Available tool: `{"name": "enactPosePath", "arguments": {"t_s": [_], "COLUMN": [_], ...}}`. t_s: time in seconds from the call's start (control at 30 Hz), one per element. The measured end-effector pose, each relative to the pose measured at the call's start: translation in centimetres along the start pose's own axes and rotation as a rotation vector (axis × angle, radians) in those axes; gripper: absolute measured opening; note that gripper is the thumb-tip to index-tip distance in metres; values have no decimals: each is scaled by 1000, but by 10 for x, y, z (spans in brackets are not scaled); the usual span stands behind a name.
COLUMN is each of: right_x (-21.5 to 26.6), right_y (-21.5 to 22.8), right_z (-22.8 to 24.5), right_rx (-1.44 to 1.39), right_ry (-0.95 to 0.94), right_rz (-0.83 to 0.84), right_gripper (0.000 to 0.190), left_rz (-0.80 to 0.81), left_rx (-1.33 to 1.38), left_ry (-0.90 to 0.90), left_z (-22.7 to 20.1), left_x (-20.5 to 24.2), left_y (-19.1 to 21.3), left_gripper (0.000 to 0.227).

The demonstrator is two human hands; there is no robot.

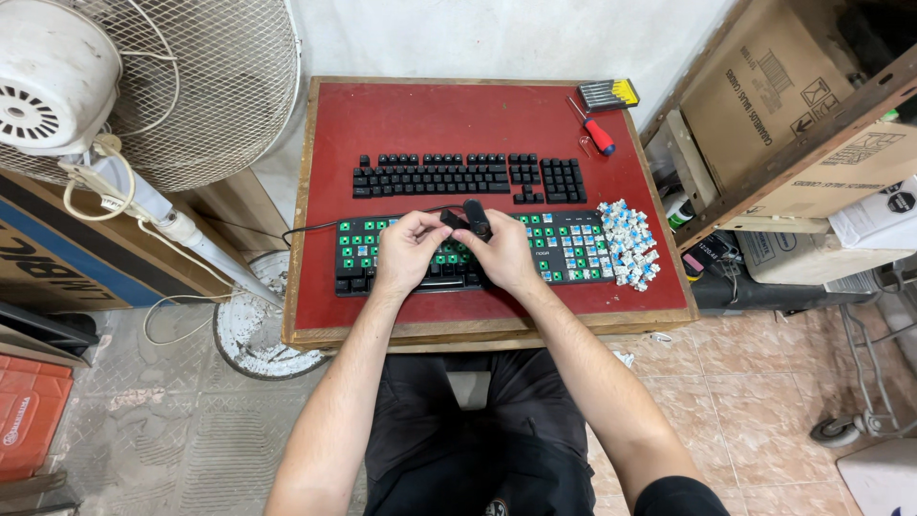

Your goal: The person uses a keycap puller to remove keycaps from a mechanical keyboard and places them on the table. The person continues to remove keycaps one by one and organizes them in rows on the table.

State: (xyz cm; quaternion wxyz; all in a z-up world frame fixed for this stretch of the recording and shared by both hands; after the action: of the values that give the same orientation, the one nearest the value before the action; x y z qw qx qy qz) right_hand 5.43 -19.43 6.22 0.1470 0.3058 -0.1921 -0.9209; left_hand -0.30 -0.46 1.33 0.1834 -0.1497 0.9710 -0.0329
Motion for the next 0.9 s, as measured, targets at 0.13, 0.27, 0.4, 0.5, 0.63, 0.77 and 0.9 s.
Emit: {"name": "enactPosePath", "arguments": {"t_s": [0.13,0.27,0.4,0.5,0.63,0.77,0.9], "right_x": [8,11,9,7,8,9,14], "right_y": [-3,10,19,20,26,34,50], "right_z": [-32,-34,20,29,27,-7,-8], "right_rx": [-102,-311,-331,-293,-181,236,427], "right_ry": [-106,-265,-87,-87,-29,97,72], "right_rz": [-74,-82,166,236,177,160,297], "right_gripper": [28,24,18,8,15,23,34], "left_rz": [2,-11,25,65,96,188,245], "left_rx": [-2,-46,-349,-518,-550,-481,-565], "left_ry": [-7,-7,-117,-114,-172,-227,-287], "left_z": [4,-5,-23,-34,-36,-36,-46], "left_x": [0,1,2,8,14,14,13], "left_y": [-4,-3,-12,-18,-18,-19,-20], "left_gripper": [15,18,34,39,46,61,28]}}
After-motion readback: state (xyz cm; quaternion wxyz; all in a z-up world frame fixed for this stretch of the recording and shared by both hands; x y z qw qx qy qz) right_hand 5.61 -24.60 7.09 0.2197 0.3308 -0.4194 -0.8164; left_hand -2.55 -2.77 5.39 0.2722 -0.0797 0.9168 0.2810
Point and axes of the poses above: each hand's wrist, its own x-axis away from the middle knuckle, its own y-axis out of the back of the hand, z = x × y, the point moved 1 cm from there along -x, towards the middle knuckle, and after that the axes turned 2 degrees about -x, right-handed, at the moved point
